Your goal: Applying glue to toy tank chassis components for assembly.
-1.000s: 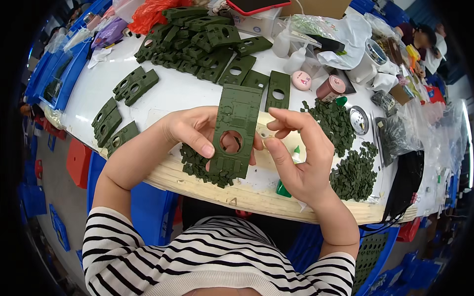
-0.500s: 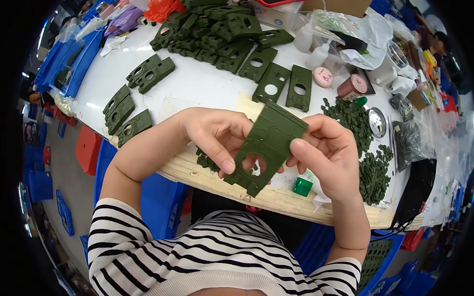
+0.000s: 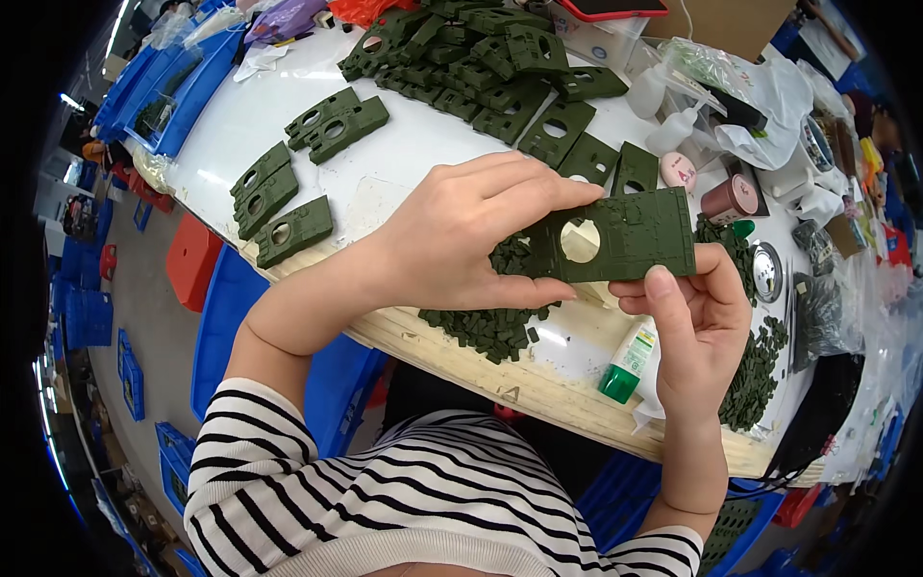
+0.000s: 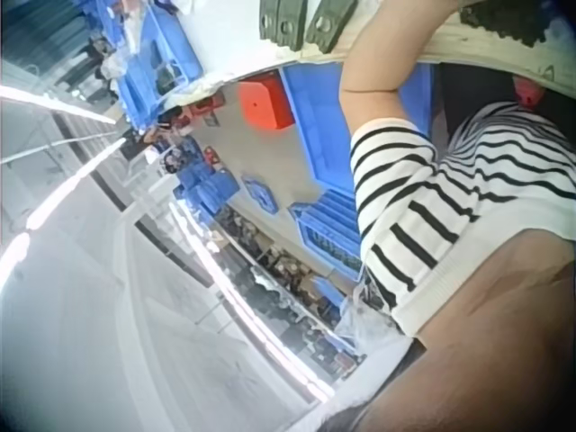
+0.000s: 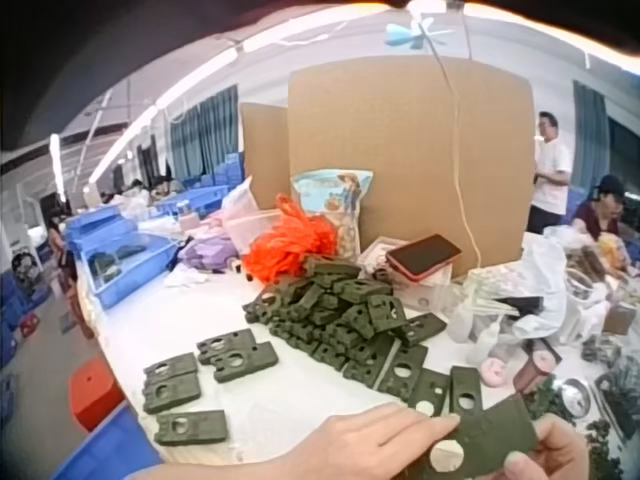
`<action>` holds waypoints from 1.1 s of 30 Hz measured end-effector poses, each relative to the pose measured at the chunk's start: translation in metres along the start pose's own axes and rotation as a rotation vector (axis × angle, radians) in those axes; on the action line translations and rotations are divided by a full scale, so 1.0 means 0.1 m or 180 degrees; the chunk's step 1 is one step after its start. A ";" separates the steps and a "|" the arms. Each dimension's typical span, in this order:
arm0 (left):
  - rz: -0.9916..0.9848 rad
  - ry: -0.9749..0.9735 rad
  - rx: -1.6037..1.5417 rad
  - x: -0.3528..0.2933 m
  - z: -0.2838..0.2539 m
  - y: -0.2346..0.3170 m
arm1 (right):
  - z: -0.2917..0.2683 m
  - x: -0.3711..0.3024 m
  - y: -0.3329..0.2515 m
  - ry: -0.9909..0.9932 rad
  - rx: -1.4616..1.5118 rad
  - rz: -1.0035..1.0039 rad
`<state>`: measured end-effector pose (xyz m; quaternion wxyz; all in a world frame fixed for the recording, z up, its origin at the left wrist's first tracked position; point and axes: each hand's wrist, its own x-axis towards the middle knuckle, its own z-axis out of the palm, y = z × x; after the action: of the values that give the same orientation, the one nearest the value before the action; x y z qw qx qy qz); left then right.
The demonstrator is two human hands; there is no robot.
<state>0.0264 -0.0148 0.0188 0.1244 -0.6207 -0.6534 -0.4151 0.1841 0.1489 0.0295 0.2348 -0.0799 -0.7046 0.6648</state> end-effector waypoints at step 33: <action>-0.2580 -0.0743 0.2211 -1.02 -1.35 -0.13 | -0.06 -0.04 -0.17 -0.0352 -0.0535 -0.0106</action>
<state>-0.0126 -0.1798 0.0294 0.0788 -0.2834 -0.9484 -0.1180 0.1940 0.1506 0.0449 0.1991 -0.0507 -0.7710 0.6027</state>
